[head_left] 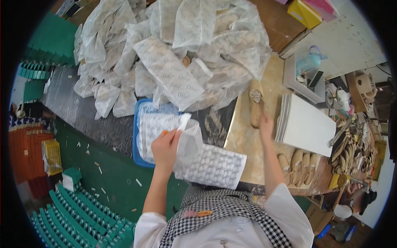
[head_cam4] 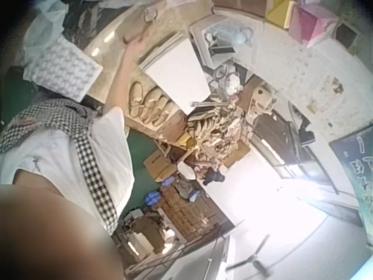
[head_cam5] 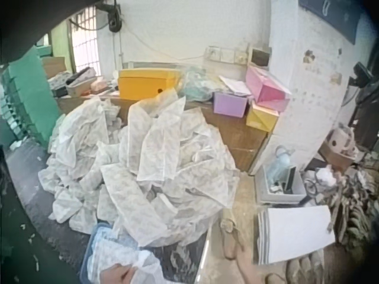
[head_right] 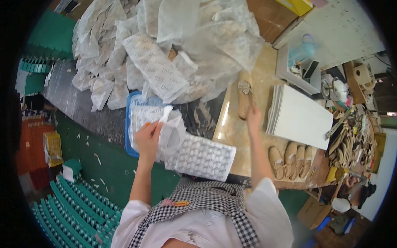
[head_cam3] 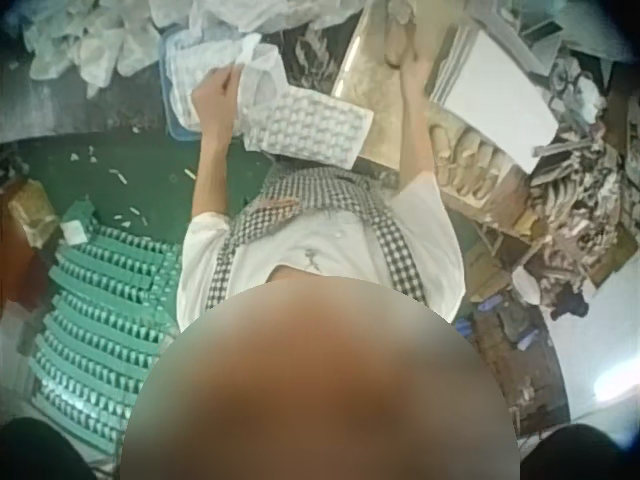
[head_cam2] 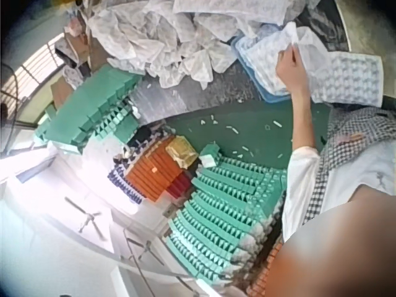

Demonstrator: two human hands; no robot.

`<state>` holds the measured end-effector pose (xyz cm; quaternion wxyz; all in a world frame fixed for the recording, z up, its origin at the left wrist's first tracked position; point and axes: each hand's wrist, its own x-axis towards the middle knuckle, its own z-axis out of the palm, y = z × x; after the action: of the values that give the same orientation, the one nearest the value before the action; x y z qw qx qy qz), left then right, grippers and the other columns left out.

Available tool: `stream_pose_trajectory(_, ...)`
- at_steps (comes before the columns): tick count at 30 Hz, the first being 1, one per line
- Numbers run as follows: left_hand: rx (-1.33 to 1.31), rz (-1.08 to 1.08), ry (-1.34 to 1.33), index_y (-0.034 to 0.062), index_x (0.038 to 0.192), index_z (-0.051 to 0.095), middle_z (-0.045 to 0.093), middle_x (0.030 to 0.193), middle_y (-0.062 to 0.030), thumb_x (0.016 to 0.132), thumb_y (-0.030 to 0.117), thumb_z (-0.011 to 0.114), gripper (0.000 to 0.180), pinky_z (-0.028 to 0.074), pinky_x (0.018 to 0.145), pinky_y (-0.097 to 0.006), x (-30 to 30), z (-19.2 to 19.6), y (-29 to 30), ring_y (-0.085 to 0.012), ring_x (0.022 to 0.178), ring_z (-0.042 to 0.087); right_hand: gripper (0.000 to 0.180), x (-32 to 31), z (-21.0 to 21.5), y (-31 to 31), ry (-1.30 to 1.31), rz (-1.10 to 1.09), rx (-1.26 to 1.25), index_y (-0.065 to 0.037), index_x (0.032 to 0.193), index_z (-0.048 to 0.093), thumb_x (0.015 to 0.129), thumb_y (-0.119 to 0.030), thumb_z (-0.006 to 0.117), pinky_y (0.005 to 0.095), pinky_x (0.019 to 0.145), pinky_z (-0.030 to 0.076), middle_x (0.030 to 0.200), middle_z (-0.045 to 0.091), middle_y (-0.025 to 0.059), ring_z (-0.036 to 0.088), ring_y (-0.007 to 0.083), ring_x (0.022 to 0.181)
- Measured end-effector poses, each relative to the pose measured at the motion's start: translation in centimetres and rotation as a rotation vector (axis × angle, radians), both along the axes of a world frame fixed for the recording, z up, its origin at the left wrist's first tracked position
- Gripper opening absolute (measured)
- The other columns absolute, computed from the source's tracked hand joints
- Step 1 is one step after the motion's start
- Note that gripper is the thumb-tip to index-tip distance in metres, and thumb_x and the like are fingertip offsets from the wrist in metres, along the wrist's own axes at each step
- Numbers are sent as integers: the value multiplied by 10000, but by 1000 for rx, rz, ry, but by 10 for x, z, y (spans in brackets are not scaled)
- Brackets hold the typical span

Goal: The recorder is cleaning footwear with a cloth and then placing each shoe into individual plastic sleeves for packaging.

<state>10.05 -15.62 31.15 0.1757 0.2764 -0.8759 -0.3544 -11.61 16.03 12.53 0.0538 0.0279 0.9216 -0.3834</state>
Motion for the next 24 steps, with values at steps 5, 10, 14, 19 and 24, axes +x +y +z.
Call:
stream_pose_trajectory(5,-268,-67,-41,98,915,683,519,624,-81,835,203,615,149,409,467,-349,-7,-5,6,-242,510,540,295,97,220,5,-348,480,-162,-15,1111,603,838,-97,527,251,617,446,766,625,102,538,81,673)
stream_pose_trajectory(10,-325,-434,67,159,920,686,537,656,-58,824,208,620,126,402,406,-329,39,22,89,-194,487,546,333,155,191,-67,-444,777,-370,-29,1141,586,813,-77,550,307,647,487,886,665,126,605,139,738)
stream_pose_trajectory(14,-250,-256,132,127,899,696,550,618,-60,746,192,712,168,413,427,-338,71,54,73,-201,475,537,362,154,187,-143,-490,644,-824,-18,1199,524,859,-139,555,279,827,453,1173,577,79,547,148,997)
stream_pose_trajectory(19,111,106,295,-62,745,602,418,546,-13,782,28,659,112,274,464,-243,67,100,23,-63,523,376,445,135,229,-182,78,618,-910,-7,1240,497,840,-154,627,270,880,434,1119,603,111,553,139,1021)
stream_pose_trajectory(24,299,-42,272,-76,769,582,501,653,3,832,1,576,99,336,557,-239,59,45,73,-69,626,414,183,174,221,-111,-279,750,-736,21,870,647,785,-141,654,249,666,502,702,659,65,631,108,677)
